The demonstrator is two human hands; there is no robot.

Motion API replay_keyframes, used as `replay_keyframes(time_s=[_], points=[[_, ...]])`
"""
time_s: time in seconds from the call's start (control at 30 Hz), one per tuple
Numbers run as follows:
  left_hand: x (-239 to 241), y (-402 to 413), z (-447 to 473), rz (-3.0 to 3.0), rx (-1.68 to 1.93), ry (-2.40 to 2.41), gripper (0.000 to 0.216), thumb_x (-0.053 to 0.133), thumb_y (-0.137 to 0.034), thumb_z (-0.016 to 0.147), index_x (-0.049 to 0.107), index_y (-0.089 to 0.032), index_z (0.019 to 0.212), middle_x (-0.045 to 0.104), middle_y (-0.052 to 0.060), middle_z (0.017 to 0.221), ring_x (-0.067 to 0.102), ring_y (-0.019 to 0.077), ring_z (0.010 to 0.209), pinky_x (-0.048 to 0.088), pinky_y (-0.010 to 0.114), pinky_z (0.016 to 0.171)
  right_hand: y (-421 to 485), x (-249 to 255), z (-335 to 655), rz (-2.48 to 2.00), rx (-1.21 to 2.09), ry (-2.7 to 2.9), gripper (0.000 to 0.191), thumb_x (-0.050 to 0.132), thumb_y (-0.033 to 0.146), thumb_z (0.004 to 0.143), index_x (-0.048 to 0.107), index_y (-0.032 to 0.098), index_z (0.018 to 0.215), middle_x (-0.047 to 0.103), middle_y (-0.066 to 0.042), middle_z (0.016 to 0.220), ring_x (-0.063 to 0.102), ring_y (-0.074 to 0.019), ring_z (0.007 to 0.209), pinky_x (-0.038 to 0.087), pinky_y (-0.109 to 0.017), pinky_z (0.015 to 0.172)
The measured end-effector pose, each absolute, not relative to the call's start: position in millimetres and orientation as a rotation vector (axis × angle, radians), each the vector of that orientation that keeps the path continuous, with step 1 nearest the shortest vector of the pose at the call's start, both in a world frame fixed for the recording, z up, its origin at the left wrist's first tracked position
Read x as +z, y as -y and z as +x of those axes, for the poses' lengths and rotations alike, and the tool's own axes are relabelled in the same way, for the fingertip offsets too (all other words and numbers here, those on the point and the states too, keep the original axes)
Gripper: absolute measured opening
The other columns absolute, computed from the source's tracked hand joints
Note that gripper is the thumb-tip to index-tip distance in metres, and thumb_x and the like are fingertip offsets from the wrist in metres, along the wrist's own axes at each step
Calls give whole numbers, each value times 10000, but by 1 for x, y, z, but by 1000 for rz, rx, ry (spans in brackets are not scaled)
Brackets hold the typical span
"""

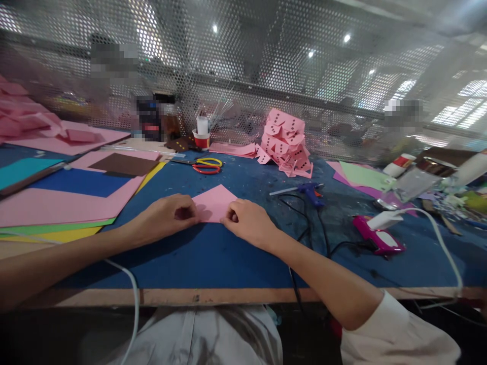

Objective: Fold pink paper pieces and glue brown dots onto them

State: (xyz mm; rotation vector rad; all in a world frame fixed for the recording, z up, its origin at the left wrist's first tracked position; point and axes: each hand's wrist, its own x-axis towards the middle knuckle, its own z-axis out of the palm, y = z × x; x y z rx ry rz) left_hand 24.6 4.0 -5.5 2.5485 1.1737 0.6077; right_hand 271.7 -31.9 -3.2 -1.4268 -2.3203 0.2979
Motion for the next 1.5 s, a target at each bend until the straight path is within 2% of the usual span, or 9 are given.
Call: replay_keyframes(time_s=[0.1, 0.23, 0.37, 0.53, 0.77, 1.07, 1.5], points=[[-6, -3, 25, 2575, 644, -1111, 175, 612, -331, 867, 648, -183, 782, 641, 18, 771, 576, 170, 741, 416, 266, 673, 31, -3, 271, -1438, 300, 2321, 148, 628, 294, 883, 612, 179, 791, 629, -8, 804, 532, -124, 715, 364, -252, 647], [-8, 1, 24, 2643, 697, -944, 138, 563, -272, 923, 669, -190, 956, 677, 38, 911, 610, 172, 846, 461, 275, 760, 31, -3, 272, -1442, 307, 2325, 137, 639, 284, 878, 608, 181, 794, 633, -8, 810, 537, -125, 721, 363, -251, 645], [-11, 1, 20, 2835, 677, -763, 234, 469, -219, 989, 666, -223, 1114, 683, 52, 1032, 618, 181, 971, 460, 297, 857, 31, -3, 272, -1433, 303, 2326, 153, 636, 305, 887, 609, 183, 799, 632, -7, 808, 539, -127, 727, 363, -251, 645], [-13, -2, 15, 2985, 598, -653, 372, 412, -154, 994, 640, -310, 1243, 662, 42, 1097, 609, 168, 991, 475, 282, 863, 31, -3, 271, -1451, 320, 2319, 154, 652, 293, 878, 601, 184, 781, 633, -6, 805, 533, -124, 712, 352, -251, 630], [-11, 1, 15, 3038, 533, -664, 404, 403, -120, 980, 637, -304, 1254, 641, 53, 1093, 589, 184, 986, 485, 305, 869, 30, -3, 273, -1455, 314, 2330, 170, 640, 306, 883, 608, 184, 769, 642, -6, 800, 538, -123, 703, 347, -250, 619], [-11, 0, 16, 2982, 593, -656, 352, 427, -170, 989, 670, -292, 1213, 653, 56, 1075, 604, 178, 972, 498, 288, 854, 29, 7, 288, -1445, 430, 2401, 122, 643, 292, 888, 684, 181, 862, 665, -33, 875, 590, -137, 747, 403, -254, 663], [-12, -1, 15, 2948, 593, -646, 346, 404, -189, 1011, 653, -277, 1235, 632, 53, 1078, 593, 169, 979, 465, 276, 856, 30, 21, 305, -1422, 474, 2504, 88, 610, 204, 833, 686, 194, 875, 681, -19, 865, 598, -142, 731, 406, -246, 649]])
